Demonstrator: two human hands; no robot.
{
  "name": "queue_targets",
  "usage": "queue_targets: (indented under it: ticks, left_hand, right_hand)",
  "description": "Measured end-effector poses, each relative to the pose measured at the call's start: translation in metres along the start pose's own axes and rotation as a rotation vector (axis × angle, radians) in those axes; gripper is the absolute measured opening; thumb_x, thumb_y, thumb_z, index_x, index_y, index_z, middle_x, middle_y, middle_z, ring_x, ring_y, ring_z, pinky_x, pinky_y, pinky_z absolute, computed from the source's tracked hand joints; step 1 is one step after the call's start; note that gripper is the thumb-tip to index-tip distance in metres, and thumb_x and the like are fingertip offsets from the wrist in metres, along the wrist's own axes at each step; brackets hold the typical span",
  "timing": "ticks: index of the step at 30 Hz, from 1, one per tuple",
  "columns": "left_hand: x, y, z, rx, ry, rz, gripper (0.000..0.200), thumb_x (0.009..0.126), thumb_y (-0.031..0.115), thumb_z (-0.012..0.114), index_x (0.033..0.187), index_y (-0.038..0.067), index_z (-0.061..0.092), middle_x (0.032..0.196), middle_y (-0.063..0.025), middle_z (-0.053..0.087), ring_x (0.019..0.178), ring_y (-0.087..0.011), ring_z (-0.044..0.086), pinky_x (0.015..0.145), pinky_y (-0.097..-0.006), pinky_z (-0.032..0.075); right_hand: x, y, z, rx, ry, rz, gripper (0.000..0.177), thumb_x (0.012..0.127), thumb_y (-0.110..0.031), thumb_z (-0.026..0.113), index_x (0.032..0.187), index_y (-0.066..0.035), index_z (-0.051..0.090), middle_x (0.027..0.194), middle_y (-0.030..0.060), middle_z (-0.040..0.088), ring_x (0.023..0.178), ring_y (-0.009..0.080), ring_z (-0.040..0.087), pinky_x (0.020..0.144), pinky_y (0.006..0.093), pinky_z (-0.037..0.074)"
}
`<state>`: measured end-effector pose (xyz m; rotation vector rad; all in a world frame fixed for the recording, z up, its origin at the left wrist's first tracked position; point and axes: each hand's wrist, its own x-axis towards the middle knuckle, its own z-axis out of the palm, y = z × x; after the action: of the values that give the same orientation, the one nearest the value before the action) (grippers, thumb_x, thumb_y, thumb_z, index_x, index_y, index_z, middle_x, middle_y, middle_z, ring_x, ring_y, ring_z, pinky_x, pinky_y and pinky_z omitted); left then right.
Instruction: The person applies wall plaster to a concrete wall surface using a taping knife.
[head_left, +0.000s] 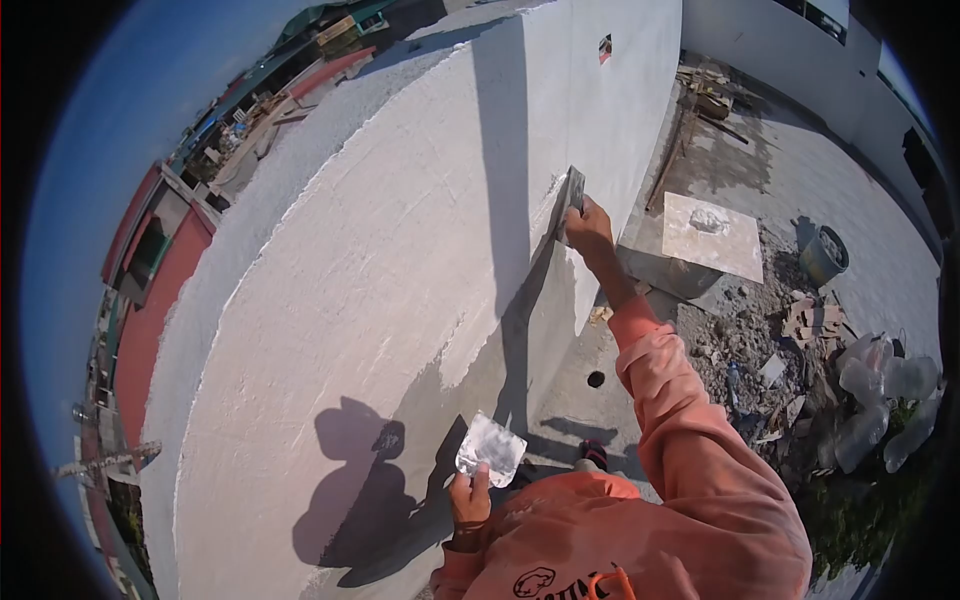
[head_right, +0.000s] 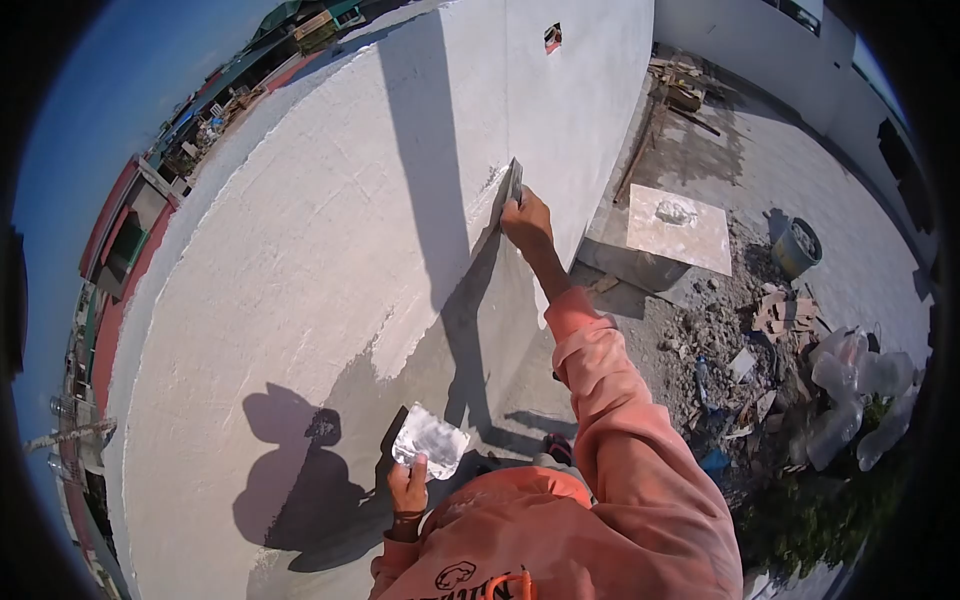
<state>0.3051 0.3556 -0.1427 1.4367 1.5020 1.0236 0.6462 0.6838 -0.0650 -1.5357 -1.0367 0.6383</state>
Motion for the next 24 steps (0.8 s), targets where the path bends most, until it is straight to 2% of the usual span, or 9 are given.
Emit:
queue_targets:
  ticks: [3, 4, 7, 10, 13, 17, 19, 20, 24]
  left_hand:
    - [0.000, 0.001, 0.006, -0.060, 0.053, -0.023, 0.029, 0.094, 0.022, 0.058, 0.104, -0.005, 0.063, 0.084, -0.0123, 0.068, 0.073, -0.0203, 0.062, 0.065, -0.0345, 0.048]
    - [0.000, 0.004, 0.008, -0.087, 0.081, -0.022, 0.029, 0.094, 0.022, 0.058, 0.102, -0.005, 0.063, 0.082, -0.0162, 0.068, 0.071, -0.0253, 0.064, 0.065, -0.0380, 0.048]
    - [0.002, 0.017, 0.008, -0.072, 0.056, -0.009, 0.029, 0.095, 0.022, 0.057, 0.103, -0.005, 0.063, 0.083, -0.0144, 0.069, 0.072, -0.0201, 0.063, 0.066, -0.0357, 0.048]
    - [0.006, 0.021, 0.004, -0.054, -0.014, -0.044, 0.030, 0.095, 0.023, 0.057, 0.104, -0.005, 0.063, 0.083, -0.0144, 0.068, 0.072, -0.0188, 0.061, 0.066, -0.0344, 0.048]
    - [0.012, 0.038, 0.009, -0.042, -0.005, -0.021, 0.030, 0.095, 0.022, 0.057, 0.103, -0.006, 0.063, 0.083, -0.0148, 0.068, 0.070, -0.0185, 0.060, 0.065, -0.0349, 0.047]
    - [0.011, 0.034, 0.009, -0.040, 0.000, -0.050, 0.030, 0.095, 0.022, 0.057, 0.104, -0.006, 0.062, 0.084, -0.0160, 0.069, 0.071, -0.0214, 0.062, 0.066, -0.0356, 0.048]
    - [0.008, 0.022, 0.004, 0.024, -0.015, -0.075, 0.030, 0.095, 0.022, 0.057, 0.104, -0.006, 0.062, 0.086, -0.0164, 0.069, 0.073, -0.0234, 0.064, 0.067, -0.0358, 0.049]
    - [0.007, 0.022, 0.005, -0.001, 0.005, -0.068, 0.030, 0.095, 0.022, 0.057, 0.105, -0.006, 0.063, 0.087, -0.0166, 0.069, 0.074, -0.0240, 0.064, 0.068, -0.0358, 0.049]
    - [0.003, 0.018, 0.008, -0.076, 0.066, -0.049, 0.030, 0.095, 0.022, 0.057, 0.105, -0.006, 0.063, 0.089, -0.0171, 0.069, 0.077, -0.0258, 0.065, 0.070, -0.0361, 0.049]
  right_hand:
    - [-0.023, -0.008, 0.006, -0.170, 0.163, -0.302, 0.033, 0.082, -0.015, 0.049, 0.109, 0.002, 0.060, 0.092, 0.0247, 0.065, 0.087, 0.0416, 0.064, 0.082, 0.0444, 0.050]
    - [-0.033, -0.017, 0.004, -0.213, 0.085, -0.250, 0.035, 0.083, -0.010, 0.050, 0.115, 0.002, 0.058, 0.101, 0.0257, 0.064, 0.094, 0.0432, 0.061, 0.085, 0.0456, 0.050]
    - [-0.064, -0.023, 0.015, -0.095, 0.140, -0.572, 0.031, 0.087, -0.006, 0.052, 0.117, 0.003, 0.057, 0.104, 0.0270, 0.062, 0.098, 0.0435, 0.062, 0.084, 0.0460, 0.050]
    - [-0.096, -0.023, 0.018, -0.235, 0.117, -0.707, 0.039, 0.087, -0.003, 0.051, 0.125, 0.003, 0.052, 0.115, 0.0261, 0.058, 0.101, 0.0429, 0.059, 0.084, 0.0425, 0.050]
    - [-0.124, -0.027, -0.002, -0.128, -0.051, -0.599, 0.044, 0.086, -0.006, 0.053, 0.130, 0.000, 0.050, 0.116, 0.0224, 0.058, 0.095, 0.0388, 0.062, 0.082, 0.0413, 0.052]
    - [-0.111, -0.007, -0.018, -0.049, -0.012, -0.171, 0.023, 0.089, -0.011, 0.050, 0.106, 0.002, 0.059, 0.082, 0.0231, 0.061, 0.074, 0.0360, 0.063, 0.069, 0.0408, 0.049]
    - [-0.085, 0.014, -0.017, -0.004, 0.075, -0.137, 0.019, 0.091, -0.013, 0.049, 0.095, 0.004, 0.056, 0.070, 0.0224, 0.059, 0.068, 0.0386, 0.062, 0.065, 0.0422, 0.048]
    - [-0.070, 0.038, -0.012, -0.069, 0.158, -0.285, 0.018, 0.091, -0.013, 0.048, 0.094, 0.004, 0.056, 0.072, 0.0231, 0.060, 0.068, 0.0408, 0.061, 0.064, 0.0437, 0.048]
    - [-0.040, 0.061, -0.008, -0.115, 0.154, -0.306, 0.022, 0.090, -0.015, 0.051, 0.099, 0.005, 0.054, 0.069, 0.0262, 0.057, 0.064, 0.0416, 0.059, 0.059, 0.0451, 0.046]
